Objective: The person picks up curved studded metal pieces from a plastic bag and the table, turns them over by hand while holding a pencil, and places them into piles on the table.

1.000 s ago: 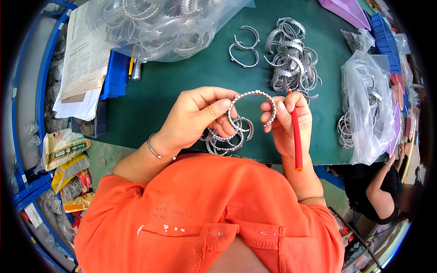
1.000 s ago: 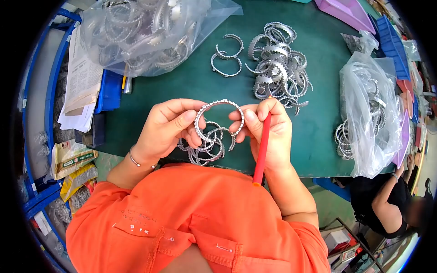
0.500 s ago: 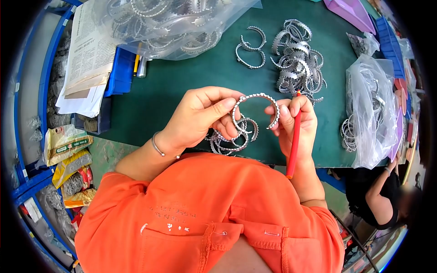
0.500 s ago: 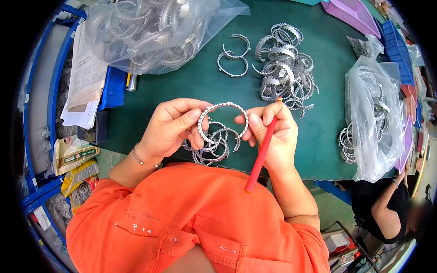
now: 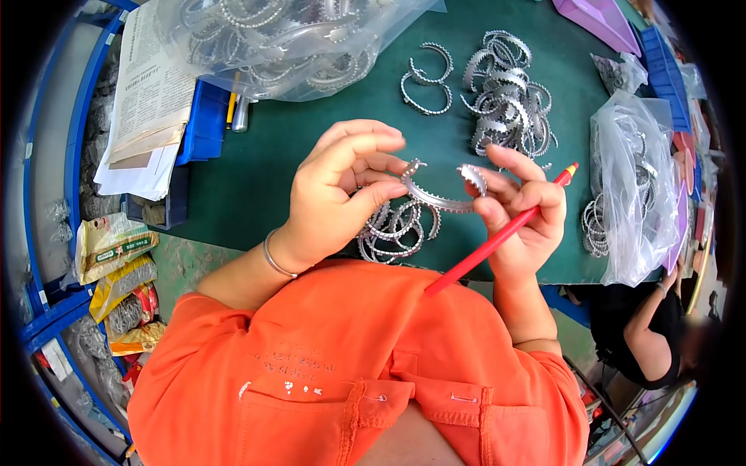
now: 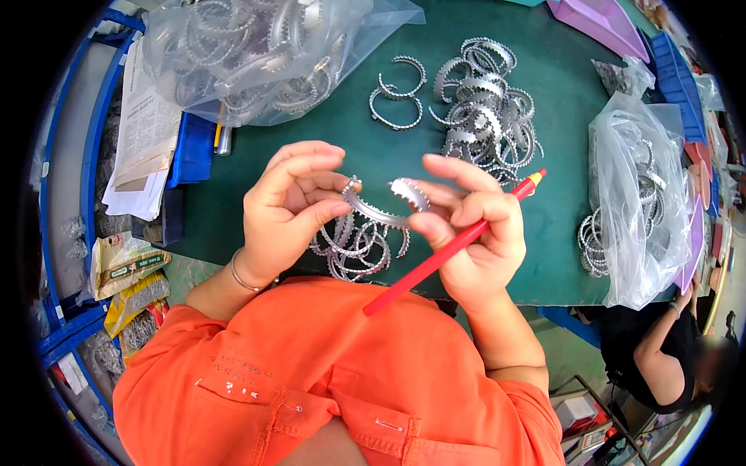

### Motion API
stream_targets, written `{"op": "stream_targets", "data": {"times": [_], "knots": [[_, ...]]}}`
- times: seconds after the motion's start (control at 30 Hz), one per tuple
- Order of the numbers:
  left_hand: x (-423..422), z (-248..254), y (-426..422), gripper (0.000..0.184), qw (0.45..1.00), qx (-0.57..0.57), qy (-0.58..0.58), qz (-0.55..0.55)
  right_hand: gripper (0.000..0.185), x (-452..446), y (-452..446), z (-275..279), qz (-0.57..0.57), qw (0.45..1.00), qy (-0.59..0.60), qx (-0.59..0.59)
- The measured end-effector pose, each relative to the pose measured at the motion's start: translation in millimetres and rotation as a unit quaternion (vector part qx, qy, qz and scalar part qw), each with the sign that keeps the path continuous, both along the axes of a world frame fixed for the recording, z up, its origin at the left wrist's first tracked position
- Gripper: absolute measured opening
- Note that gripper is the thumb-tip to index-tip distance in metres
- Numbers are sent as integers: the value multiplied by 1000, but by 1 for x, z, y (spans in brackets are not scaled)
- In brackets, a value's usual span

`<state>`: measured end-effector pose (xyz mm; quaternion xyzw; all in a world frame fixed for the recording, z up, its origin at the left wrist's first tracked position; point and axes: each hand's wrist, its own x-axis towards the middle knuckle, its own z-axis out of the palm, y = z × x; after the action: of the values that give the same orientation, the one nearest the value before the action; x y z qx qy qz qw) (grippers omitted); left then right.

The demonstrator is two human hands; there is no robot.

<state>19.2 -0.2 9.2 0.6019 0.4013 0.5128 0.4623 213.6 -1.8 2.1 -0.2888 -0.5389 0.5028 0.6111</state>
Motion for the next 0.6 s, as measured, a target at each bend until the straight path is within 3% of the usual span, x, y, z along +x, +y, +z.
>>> {"op": "stream_targets", "data": {"times": [0.03,0.17,0.3,0.37,0.43,0.5,0.57,0.6], "knots": [[3,2,-1,24,984,-107,-140,16,32,0,-1,1,6,999,1,35],[-7,-10,4,25,992,-39,-92,-73,37,-1,0,1,4,994,-34,105],[-6,-8,3,24,991,-35,-105,-73,37,7,2,-2,-30,984,-99,143],[-6,-3,1,22,995,-8,-83,-56,38,9,0,-5,-57,995,-56,51],[-6,3,0,22,996,3,-73,-54,32,11,0,-8,-36,998,-28,44],[-5,7,-1,22,996,14,-64,-53,33,12,-4,-6,-35,997,-6,-63],[-4,9,0,24,996,23,-61,-63,36,14,-4,-12,-24,998,6,-57],[-5,9,0,24,996,24,-61,-63,34,16,-5,-14,-31,998,-42,-43]]}}
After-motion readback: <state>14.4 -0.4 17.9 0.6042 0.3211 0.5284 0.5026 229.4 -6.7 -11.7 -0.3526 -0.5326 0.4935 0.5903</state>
